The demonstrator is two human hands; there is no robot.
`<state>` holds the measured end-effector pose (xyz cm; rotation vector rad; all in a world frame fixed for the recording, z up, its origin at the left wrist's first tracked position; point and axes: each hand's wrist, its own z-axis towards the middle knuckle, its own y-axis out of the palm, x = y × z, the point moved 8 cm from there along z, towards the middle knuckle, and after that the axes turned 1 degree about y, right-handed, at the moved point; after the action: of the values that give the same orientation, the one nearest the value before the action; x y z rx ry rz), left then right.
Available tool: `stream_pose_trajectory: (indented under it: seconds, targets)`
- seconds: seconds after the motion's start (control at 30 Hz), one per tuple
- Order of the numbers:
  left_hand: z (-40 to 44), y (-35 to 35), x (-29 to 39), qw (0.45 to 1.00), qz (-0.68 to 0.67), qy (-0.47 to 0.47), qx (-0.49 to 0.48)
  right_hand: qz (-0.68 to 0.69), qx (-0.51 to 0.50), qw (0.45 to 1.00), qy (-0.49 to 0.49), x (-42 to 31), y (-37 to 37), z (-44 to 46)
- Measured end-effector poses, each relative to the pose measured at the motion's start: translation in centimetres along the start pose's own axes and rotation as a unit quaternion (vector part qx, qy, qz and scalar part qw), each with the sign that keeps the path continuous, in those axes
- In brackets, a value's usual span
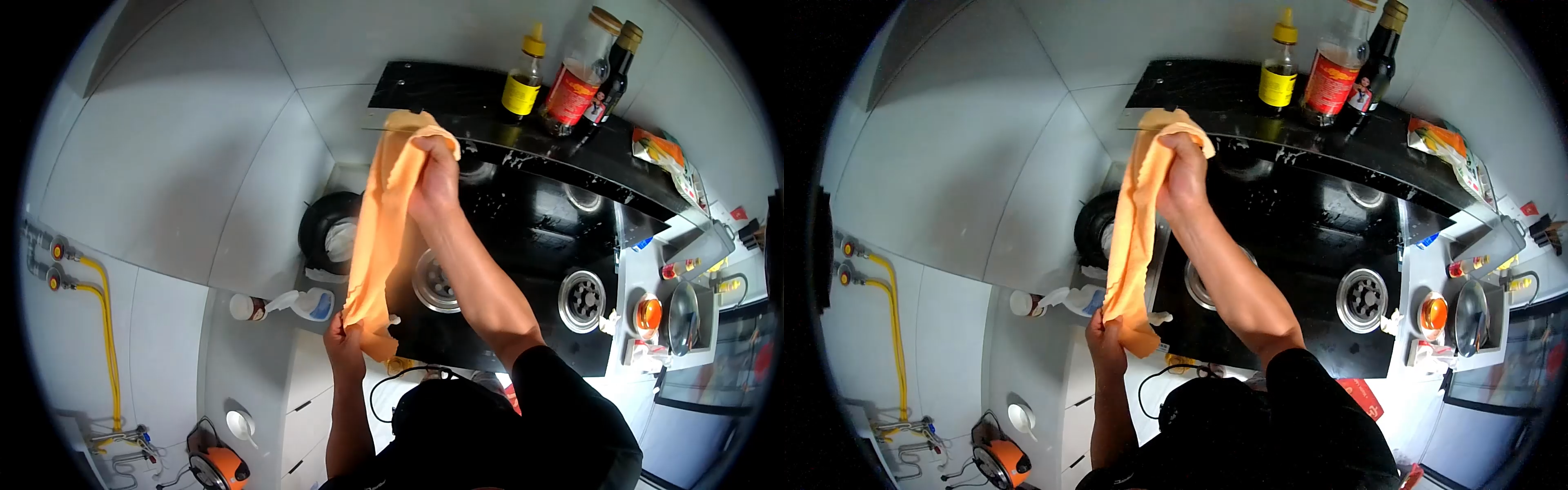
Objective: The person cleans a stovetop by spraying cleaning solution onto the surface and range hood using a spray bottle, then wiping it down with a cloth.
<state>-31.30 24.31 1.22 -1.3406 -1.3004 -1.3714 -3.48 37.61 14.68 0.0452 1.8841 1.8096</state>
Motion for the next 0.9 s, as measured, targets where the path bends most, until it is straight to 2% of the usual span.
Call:
stream_pose_trajectory:
  seconds: [0.03,0.07,0.2,0.27,0.43,0.53,0.6,0.67,0.77,0.8,0.9]
  targets:
    - [0.1,-0.4,0.0,1.000,-0.012,-0.006,0.017,-0.002,-0.012,0.999,0.035,1.3,0.6,0.4]
    - [0.1,-0.7,0.1,0.999,-0.024,-0.013,0.034,0.000,0.008,1.000,0.029,2.2,0.7,0.8]
    - [0.5,-0.8,1.2,0.999,-0.004,-0.004,0.040,-0.016,-0.015,0.999,0.039,4.3,0.8,3.1]
    - [0.9,-0.7,0.7,1.000,-0.007,-0.001,0.005,-0.025,-0.031,0.998,0.047,4.8,-0.1,3.3]
    - [0.2,0.5,-0.3,1.000,-0.023,-0.012,0.013,0.025,-0.094,0.993,0.066,1.1,0.0,-0.4]
    - [-0.2,1.4,-0.3,1.000,-0.019,-0.018,-0.012,0.038,-0.069,0.993,0.088,1.7,0.6,0.2]
    - [-0.4,2.3,0.1,0.999,-0.045,-0.026,-0.005,-0.006,-0.049,0.996,0.072,3.7,-0.7,3.3]
    - [-0.3,2.7,0.7,0.998,-0.060,-0.017,-0.007,0.035,-0.045,0.995,0.082,3.8,-1.1,3.2]
    - [-0.1,2.5,1.5,0.999,-0.039,0.007,-0.007,0.027,-0.118,0.990,0.076,0.9,0.5,-1.2]
    - [-0.1,2.7,1.7,0.999,-0.037,0.007,-0.011,0.052,-0.126,0.985,0.102,0.7,1.3,-2.1]
    - [-0.6,2.8,1.4,0.999,-0.025,0.003,-0.027,0.034,-0.075,0.992,0.100,2.7,-0.1,1.7]
